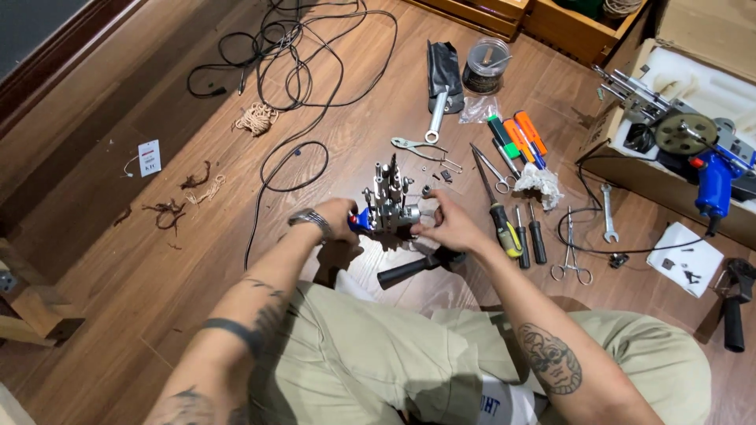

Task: The person assembles a mechanical device by inserting small metal pins into a circular component and then attaching it to a larger blue and silver assembly. The person handles the pins and components by hand, aligning and securing them in place.

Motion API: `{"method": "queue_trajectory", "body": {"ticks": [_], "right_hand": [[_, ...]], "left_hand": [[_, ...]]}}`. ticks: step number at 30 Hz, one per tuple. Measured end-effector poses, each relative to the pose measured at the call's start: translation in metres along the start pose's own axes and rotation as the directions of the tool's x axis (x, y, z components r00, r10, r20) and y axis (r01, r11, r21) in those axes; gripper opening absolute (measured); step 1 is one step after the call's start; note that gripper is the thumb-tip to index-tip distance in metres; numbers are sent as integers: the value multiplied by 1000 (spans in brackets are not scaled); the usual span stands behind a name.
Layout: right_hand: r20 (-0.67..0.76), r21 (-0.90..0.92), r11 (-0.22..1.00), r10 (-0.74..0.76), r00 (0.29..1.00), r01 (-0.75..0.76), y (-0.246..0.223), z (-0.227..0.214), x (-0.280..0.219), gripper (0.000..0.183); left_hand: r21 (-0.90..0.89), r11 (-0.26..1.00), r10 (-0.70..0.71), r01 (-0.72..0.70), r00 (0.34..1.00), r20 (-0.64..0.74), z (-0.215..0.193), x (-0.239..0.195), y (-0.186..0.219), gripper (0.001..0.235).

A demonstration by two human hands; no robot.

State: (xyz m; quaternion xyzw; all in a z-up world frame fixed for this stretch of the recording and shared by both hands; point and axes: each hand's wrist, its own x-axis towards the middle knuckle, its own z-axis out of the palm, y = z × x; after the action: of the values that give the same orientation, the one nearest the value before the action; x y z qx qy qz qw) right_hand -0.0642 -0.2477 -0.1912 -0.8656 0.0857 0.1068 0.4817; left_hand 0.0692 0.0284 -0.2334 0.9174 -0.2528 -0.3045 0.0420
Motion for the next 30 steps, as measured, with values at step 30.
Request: {"method": "queue_trajectory", "body": {"ticks": [30], "right_hand": [[341,85,962,-272,900,259,-65,-67,-18,40]], "left_hand": [[-69,998,13,-12,1000,24,-71,-102,65,71]]}}
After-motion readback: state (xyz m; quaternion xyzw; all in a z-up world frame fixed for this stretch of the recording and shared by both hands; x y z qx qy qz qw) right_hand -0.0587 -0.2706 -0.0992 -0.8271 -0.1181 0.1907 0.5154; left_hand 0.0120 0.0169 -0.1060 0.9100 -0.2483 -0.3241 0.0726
